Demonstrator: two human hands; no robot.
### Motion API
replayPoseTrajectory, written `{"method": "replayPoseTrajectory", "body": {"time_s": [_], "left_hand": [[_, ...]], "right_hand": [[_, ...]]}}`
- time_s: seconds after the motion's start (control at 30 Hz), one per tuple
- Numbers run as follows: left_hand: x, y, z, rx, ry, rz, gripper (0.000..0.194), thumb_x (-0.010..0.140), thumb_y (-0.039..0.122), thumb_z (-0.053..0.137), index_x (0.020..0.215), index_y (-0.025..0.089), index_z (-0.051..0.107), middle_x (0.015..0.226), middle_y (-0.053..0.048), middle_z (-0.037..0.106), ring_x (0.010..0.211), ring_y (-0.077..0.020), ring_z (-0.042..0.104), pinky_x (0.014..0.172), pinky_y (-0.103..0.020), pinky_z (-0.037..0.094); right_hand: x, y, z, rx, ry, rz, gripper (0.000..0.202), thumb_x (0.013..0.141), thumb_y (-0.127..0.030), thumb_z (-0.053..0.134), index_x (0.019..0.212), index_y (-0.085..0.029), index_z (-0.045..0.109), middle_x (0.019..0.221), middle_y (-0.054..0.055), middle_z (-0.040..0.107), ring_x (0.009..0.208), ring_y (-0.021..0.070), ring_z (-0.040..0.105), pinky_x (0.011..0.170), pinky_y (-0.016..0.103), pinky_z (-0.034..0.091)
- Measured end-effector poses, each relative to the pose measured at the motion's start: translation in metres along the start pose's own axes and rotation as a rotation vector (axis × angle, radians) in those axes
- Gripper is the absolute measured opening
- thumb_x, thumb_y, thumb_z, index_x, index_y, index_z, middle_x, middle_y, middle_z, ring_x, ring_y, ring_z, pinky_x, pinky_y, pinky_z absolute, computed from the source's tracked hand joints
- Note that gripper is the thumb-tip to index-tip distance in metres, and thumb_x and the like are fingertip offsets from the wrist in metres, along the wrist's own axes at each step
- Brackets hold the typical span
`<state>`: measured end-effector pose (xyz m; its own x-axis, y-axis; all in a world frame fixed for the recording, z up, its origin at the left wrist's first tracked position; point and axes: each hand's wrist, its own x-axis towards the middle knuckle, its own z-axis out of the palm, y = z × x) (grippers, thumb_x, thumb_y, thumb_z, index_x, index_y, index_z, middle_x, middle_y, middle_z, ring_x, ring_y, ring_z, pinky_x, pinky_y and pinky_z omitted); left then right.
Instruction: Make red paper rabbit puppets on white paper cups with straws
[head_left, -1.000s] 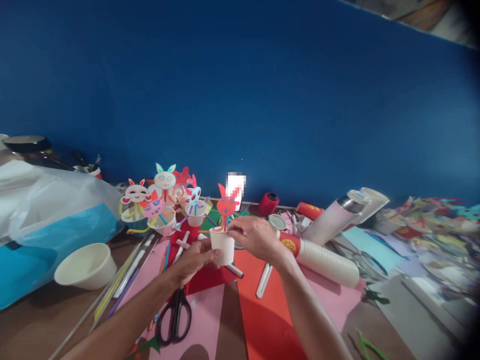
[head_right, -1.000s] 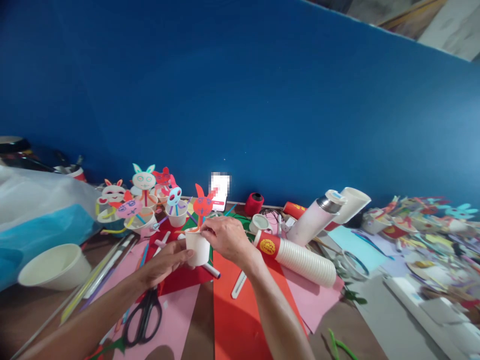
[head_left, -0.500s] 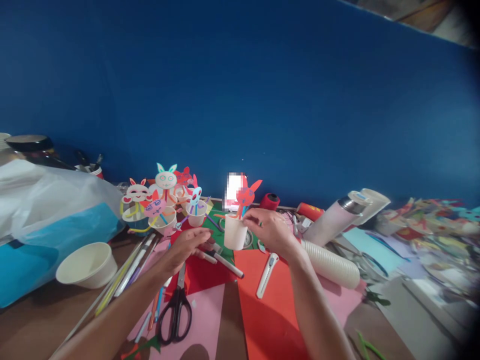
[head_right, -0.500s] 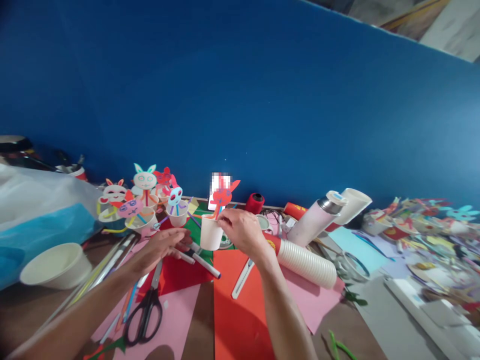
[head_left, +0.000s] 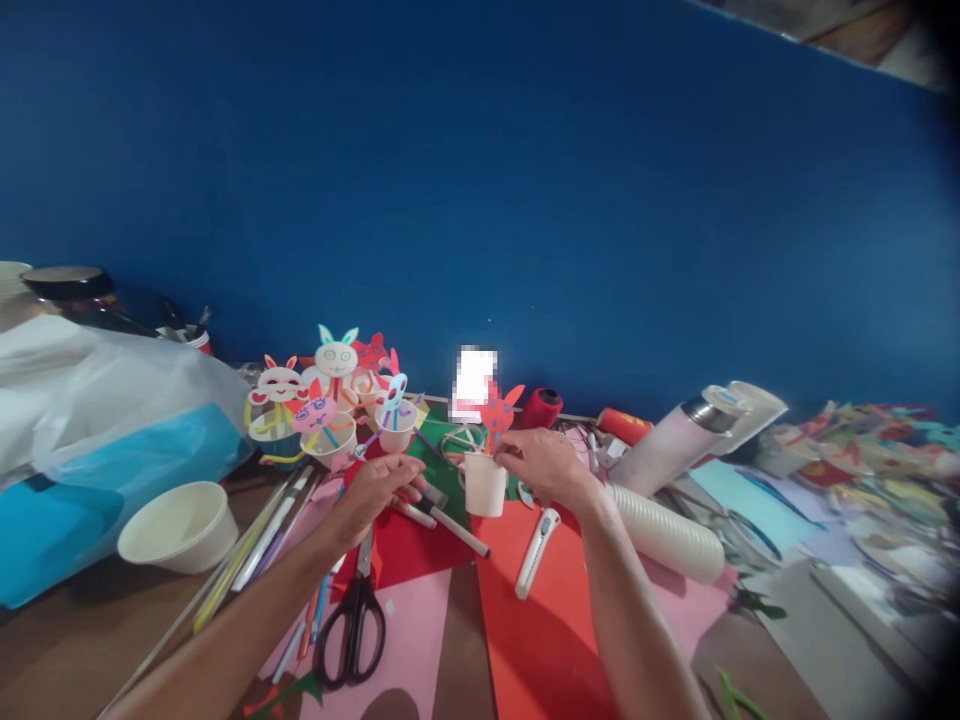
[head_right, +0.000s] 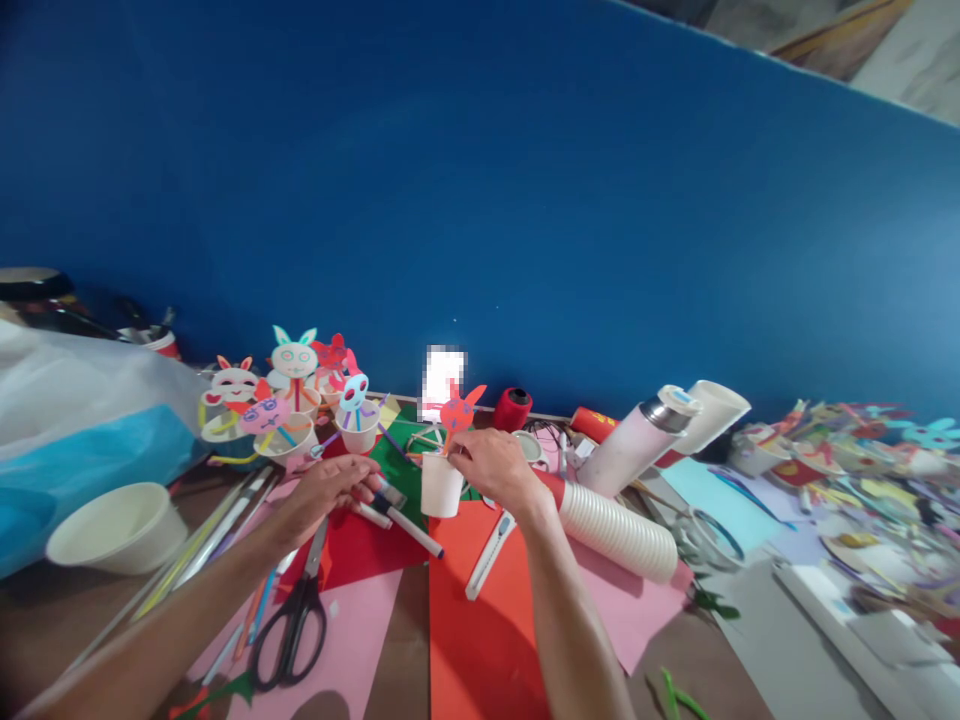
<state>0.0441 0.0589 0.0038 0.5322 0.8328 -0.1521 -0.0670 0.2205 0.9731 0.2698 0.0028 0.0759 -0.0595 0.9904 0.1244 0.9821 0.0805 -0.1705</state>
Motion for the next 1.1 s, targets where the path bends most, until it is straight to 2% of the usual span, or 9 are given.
{"method": "replayPoseTrajectory", "body": {"time_s": [0.4, 0.87, 1.1], "left_hand": [[0.0002, -0.0003, 0.0001, -0.005, -0.004, -0.003, 0.027, 0.07, 0.037, 0.058, 0.082, 0.013, 0.06, 0.072, -0.007, 0.065, 0.057, -0.0131, 0.056, 0.048, -0.021, 0.042], [0.0017, -0.0032, -0.001, 0.008, -0.029, -0.015, 0.026, 0.071, 0.036, 0.058, 0.083, 0.013, 0.059, 0.073, -0.006, 0.065, 0.059, -0.0123, 0.056, 0.048, -0.02, 0.041], [0.0048, -0.0089, -0.0033, 0.014, -0.047, -0.001, 0.026, 0.073, 0.036, 0.056, 0.084, 0.013, 0.059, 0.073, -0.007, 0.065, 0.06, -0.0132, 0.056, 0.048, -0.02, 0.04]], "right_hand": [[0.0003, -0.002, 0.0032, -0.025, -0.057, 0.014, 0.017, 0.076, -0.023, 0.048, 0.075, -0.025, 0.065, 0.075, -0.001, 0.066, 0.069, 0.0161, 0.058, 0.054, 0.024, 0.028], [-0.0016, -0.0063, 0.0022, -0.029, -0.093, -0.037, 0.017, 0.074, -0.018, 0.045, 0.07, -0.022, 0.062, 0.071, 0.0, 0.063, 0.066, 0.0148, 0.054, 0.053, 0.024, 0.024], [-0.0009, -0.0087, 0.0021, -0.031, -0.129, -0.006, 0.019, 0.074, -0.018, 0.045, 0.074, -0.022, 0.063, 0.074, 0.001, 0.063, 0.067, 0.0146, 0.054, 0.054, 0.023, 0.026]]}}
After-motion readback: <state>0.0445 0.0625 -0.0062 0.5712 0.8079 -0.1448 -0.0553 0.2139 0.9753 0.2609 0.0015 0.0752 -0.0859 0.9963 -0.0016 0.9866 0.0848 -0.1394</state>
